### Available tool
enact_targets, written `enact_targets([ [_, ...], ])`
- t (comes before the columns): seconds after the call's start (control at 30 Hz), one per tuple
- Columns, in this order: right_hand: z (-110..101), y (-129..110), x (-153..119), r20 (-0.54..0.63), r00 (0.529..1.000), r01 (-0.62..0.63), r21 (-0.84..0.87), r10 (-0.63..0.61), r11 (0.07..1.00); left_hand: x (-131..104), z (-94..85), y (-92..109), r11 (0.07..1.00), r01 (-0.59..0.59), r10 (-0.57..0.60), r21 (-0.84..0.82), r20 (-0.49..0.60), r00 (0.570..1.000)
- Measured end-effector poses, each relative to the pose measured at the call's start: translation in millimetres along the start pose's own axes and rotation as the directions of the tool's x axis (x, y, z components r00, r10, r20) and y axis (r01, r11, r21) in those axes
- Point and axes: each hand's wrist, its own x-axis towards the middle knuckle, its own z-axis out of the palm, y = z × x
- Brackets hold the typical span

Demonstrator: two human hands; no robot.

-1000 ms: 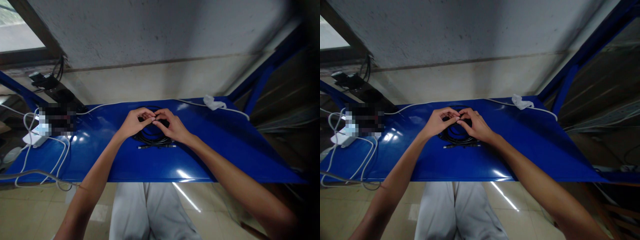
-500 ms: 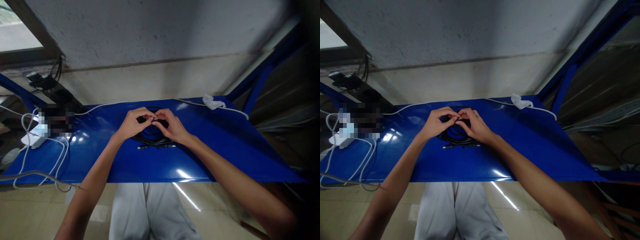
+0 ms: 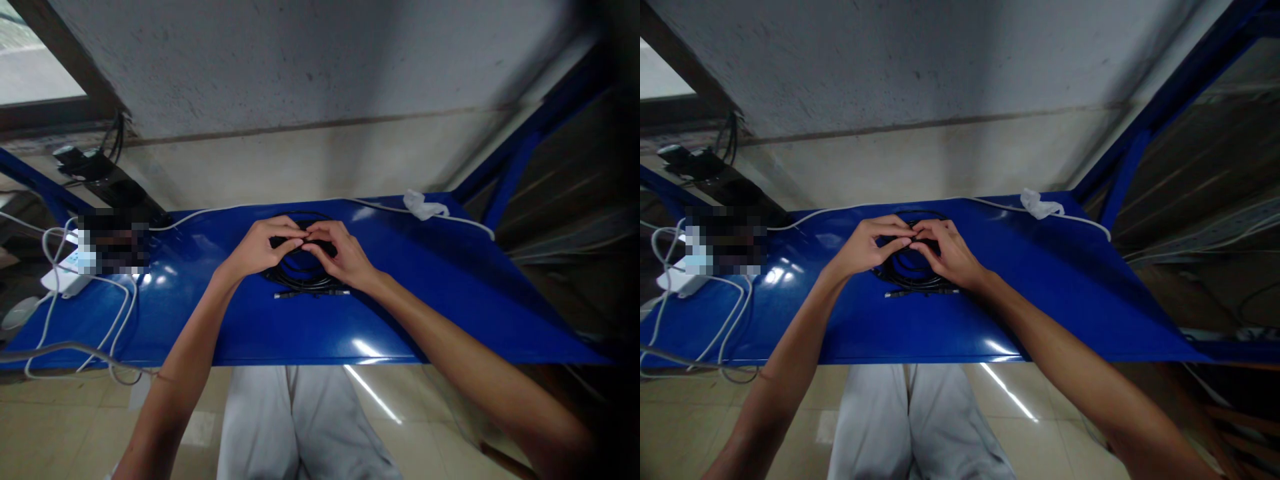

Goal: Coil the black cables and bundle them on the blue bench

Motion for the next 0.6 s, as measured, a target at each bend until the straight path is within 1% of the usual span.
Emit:
enact_targets([
  [0.13, -2, -3, 2, -0.057, 0.997, 0.054, -0.027, -0.056, 0.998, -1, -1.9, 6, 0.999, -0.032, 0.033, 0.039, -0.016, 0.999],
  [0.23, -5, -8, 5, -0.049, 0.99, 0.125, -0.078, -0.129, 0.989, -8, -0.7, 16, 0.99, -0.093, 0.096, 0.107, -0.019, 0.995],
  [0.3, -6, -15, 4, -0.018, 0.982, 0.186, -0.106, -0.189, 0.977, -18, 1.8, 25, 0.974, -0.136, 0.144, 0.179, -0.03, 0.989],
  [0.37, -8, -24, -1, 0.037, 0.968, 0.25, -0.13, -0.247, 0.959, -32, 6.0, 33, 0.955, -0.162, 0.178, 0.248, -0.043, 0.983],
  [0.47, -8, -39, -15, 0.134, 0.94, 0.334, -0.174, -0.314, 0.926, -55, 14.5, 40, 0.941, -0.166, 0.189, 0.295, -0.052, 0.981],
  [0.53, -6, -46, -28, 0.19, 0.93, 0.351, -0.198, -0.316, 0.915, -69, 20.5, 41, 0.938, -0.156, 0.169, 0.31, -0.015, 0.985],
  [0.6, -5, -50, -39, 0.224, 0.932, 0.332, -0.209, -0.286, 0.92, -79, 25.5, 40, 0.931, -0.136, 0.131, 0.338, 0.037, 0.991],
])
